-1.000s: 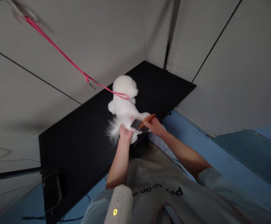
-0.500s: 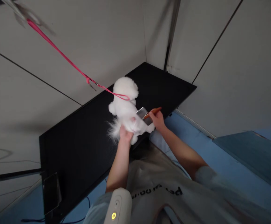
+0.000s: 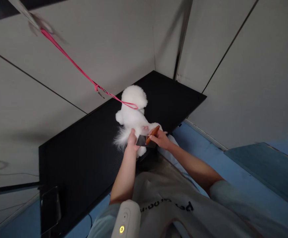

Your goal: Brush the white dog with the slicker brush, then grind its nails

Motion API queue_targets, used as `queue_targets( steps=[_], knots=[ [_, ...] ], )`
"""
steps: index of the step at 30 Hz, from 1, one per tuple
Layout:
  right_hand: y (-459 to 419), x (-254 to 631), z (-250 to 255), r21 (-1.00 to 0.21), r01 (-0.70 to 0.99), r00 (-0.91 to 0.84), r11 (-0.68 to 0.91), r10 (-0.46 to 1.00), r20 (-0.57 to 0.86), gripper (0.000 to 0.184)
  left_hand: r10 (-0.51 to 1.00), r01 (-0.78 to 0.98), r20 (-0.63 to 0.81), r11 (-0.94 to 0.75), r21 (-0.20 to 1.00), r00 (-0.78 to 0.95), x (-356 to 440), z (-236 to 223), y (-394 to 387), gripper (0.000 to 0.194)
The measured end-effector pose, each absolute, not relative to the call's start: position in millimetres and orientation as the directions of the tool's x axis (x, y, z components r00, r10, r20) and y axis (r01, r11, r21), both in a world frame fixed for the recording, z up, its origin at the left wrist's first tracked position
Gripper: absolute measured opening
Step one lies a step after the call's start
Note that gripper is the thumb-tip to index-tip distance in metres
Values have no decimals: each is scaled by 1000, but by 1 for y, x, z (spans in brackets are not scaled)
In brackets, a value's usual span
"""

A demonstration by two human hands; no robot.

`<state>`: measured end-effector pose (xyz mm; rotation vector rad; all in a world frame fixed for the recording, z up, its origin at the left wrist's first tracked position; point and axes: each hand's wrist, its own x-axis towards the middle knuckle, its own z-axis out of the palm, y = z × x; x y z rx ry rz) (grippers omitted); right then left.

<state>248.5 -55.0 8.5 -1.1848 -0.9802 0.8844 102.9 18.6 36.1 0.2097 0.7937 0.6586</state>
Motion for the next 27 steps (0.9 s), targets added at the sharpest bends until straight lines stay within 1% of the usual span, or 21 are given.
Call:
queue_targets(
  steps=[1,2,5,7,10,13,14,15,17,18,19,20,22,23,24,25,27],
  knots=[
    [-57,248,8,-986,-61,333,152,935,124,25,615,-460,-598,786,413,514,104,35,20,64],
    [-57,248,8,-985,-77,379,151,919,112,25,625,-462,-591,778,425,510,105,35,21,61],
    [-55,251,8,-975,-87,574,205,810,119,26,672,-486,-554,739,466,491,109,34,24,49],
    [-54,252,7,-970,-82,646,228,753,122,25,680,-486,-548,732,477,487,111,35,25,45],
    [-57,254,4,-973,-93,736,213,672,77,25,697,-491,-519,717,495,496,111,37,24,44],
    [-63,254,2,-973,-50,826,226,557,87,25,693,-471,-492,720,510,527,110,39,21,45],
    [-66,254,3,-972,-38,820,231,563,102,25,689,-465,-493,724,510,532,110,40,20,47],
    [-67,253,3,-973,-36,778,228,617,116,26,676,-452,-508,736,504,534,110,41,19,50],
    [-69,253,6,-982,-51,581,184,805,121,29,643,-427,-565,766,481,517,111,43,16,60],
    [-68,255,7,-986,-55,488,154,866,108,30,636,-421,-581,772,477,508,112,44,16,63],
    [-67,259,9,-990,-48,460,134,882,97,31,637,-417,-585,771,482,502,112,45,15,64],
    [-65,263,11,-991,-33,515,130,852,95,31,645,-416,-576,764,493,501,112,46,14,64],
    [-64,271,15,-985,19,735,171,665,130,28,662,-414,-530,747,520,530,112,47,12,64],
    [-64,274,17,-979,49,796,196,584,157,27,658,-406,-514,749,524,550,112,47,11,65],
    [-65,274,18,-974,70,797,213,576,183,26,651,-397,-515,754,523,558,112,47,11,66],
    [-67,272,18,-973,73,739,220,643,201,26,637,-385,-532,767,514,558,113,47,11,67],
    [-71,267,17,-980,34,523,194,832,183,27,622,-373,-577,781,501,530,115,48,11,66]
  ],
)
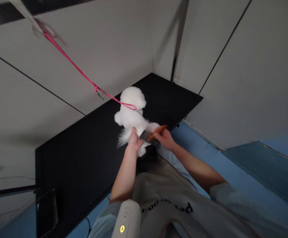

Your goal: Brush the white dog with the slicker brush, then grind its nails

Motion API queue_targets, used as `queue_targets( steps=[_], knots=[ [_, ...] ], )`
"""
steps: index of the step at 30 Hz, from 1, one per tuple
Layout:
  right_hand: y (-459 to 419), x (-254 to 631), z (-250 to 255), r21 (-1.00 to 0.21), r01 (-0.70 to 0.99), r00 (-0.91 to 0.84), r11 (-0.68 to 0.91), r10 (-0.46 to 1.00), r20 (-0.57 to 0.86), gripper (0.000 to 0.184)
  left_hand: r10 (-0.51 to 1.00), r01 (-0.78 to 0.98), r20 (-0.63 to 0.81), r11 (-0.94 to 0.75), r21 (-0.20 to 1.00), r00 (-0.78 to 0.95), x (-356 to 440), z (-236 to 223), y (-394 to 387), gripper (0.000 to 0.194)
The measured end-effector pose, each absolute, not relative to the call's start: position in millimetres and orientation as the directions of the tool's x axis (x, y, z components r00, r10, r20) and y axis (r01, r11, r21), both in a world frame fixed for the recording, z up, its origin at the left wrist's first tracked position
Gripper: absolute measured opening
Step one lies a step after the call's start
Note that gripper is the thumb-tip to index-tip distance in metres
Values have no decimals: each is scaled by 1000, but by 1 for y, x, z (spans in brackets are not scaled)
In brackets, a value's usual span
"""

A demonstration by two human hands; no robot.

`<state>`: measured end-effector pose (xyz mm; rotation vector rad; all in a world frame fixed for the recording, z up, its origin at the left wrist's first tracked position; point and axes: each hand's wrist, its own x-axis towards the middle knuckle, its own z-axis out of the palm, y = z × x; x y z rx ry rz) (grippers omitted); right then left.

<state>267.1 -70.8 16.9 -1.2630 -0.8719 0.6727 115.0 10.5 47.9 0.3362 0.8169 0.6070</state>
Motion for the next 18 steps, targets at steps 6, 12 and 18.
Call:
queue_targets(
  steps=[6,12,18],
  knots=[
    [-72,266,14,-971,41,792,235,585,176,23,637,-370,-579,769,522,509,119,53,10,65],
    [-72,262,11,-987,-70,528,143,845,85,29,643,-384,-625,766,516,442,120,48,9,59],
    [-70,270,13,-970,101,713,223,664,227,24,640,-349,-627,768,536,445,119,44,11,61]
  ],
)
